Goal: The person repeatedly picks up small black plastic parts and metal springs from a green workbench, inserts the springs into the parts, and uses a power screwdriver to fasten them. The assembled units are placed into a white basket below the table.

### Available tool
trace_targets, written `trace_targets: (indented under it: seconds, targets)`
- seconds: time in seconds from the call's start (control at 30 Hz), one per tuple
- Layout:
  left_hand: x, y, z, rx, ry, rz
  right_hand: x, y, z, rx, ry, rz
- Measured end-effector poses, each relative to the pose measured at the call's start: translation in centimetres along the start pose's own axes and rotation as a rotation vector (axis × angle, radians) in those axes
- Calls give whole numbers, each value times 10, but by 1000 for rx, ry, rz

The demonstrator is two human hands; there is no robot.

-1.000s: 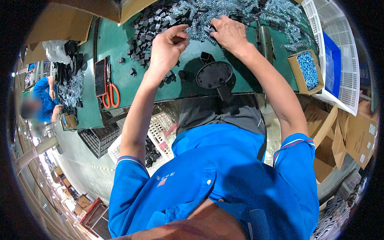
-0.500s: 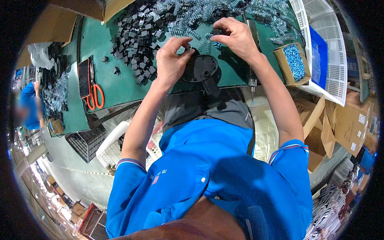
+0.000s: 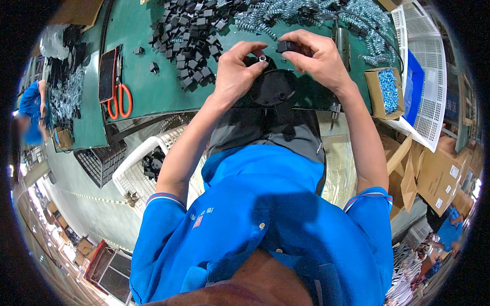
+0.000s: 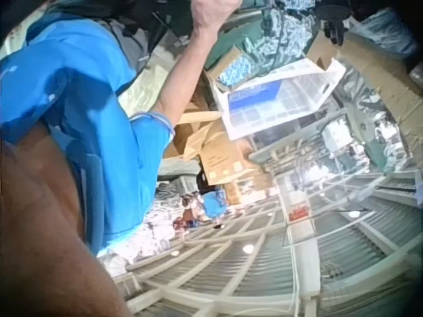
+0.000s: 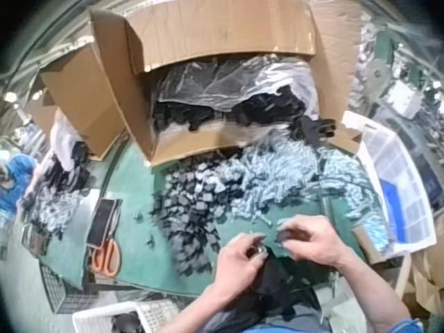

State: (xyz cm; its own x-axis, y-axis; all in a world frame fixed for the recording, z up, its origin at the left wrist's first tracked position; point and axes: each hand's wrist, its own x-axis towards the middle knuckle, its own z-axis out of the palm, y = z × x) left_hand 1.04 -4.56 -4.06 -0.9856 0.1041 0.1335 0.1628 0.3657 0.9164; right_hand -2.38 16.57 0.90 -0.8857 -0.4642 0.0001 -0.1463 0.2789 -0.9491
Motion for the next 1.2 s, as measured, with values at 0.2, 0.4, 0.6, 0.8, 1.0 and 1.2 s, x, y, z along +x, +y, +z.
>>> trace_targets:
  seconds: [0.2,0.4,0.6,0.8,1.0,1.2]
  targets:
    - [0,-1,5,51,48,42,4,-7,10,-52,-53,-5]
    - [-1,2,5,78,40,35,10,-12,21,-191,-75,4]
    - [-17,5,-4,45,159,-15,5,-11,42,-645,36,-101]
    - [-47,-1,-26,-169,-113,-323,-2,4,59,-572,162,-65]
    - [-21,4,-32,-768,-122,-812,-4,8,63,-481,233,32]
    - [-12,11,-27,-959,-236,-897,-15,20,57,14,333,129]
